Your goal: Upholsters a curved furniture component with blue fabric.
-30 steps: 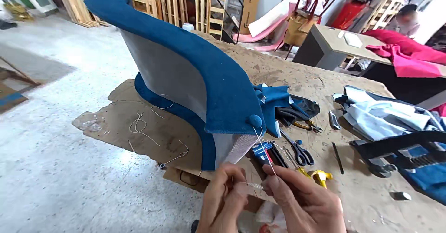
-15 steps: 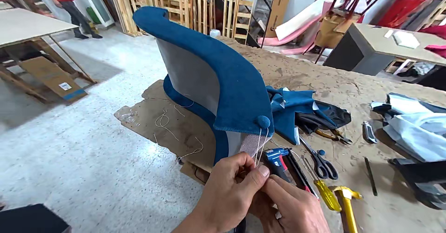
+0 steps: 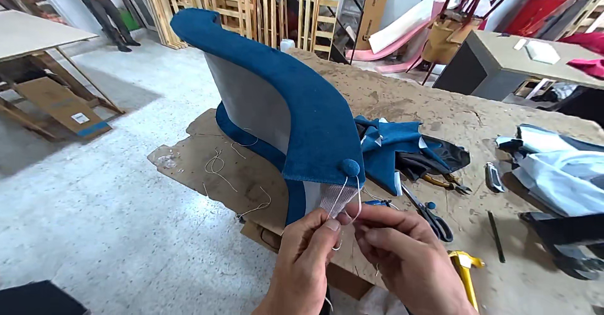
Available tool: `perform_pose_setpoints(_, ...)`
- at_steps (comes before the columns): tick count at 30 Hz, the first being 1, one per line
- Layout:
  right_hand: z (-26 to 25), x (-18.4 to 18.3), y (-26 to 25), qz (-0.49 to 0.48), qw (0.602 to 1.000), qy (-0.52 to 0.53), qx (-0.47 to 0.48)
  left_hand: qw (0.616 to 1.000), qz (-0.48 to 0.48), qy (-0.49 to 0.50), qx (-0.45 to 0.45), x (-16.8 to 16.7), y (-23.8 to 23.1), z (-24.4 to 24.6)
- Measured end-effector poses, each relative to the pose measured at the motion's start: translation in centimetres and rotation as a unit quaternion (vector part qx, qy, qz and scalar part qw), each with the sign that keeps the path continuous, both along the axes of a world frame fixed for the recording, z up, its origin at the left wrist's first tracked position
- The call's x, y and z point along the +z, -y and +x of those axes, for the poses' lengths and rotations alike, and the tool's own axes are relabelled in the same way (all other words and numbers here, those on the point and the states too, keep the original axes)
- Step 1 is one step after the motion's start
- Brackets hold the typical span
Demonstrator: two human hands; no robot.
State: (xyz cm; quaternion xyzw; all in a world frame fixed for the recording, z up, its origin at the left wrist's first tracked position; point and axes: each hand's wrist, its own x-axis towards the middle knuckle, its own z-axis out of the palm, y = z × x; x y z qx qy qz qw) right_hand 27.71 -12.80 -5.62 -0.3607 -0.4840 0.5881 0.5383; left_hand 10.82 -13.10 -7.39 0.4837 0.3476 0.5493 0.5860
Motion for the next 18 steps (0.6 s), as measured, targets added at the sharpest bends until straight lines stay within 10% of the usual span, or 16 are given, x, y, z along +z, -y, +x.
perform_pose_setpoints(18,-1.9,-0.5,1.6,0.172,0.949,0.090,-0.250,0.987,0.141,-0.070,0.029,-1.1,-0.4,0.4)
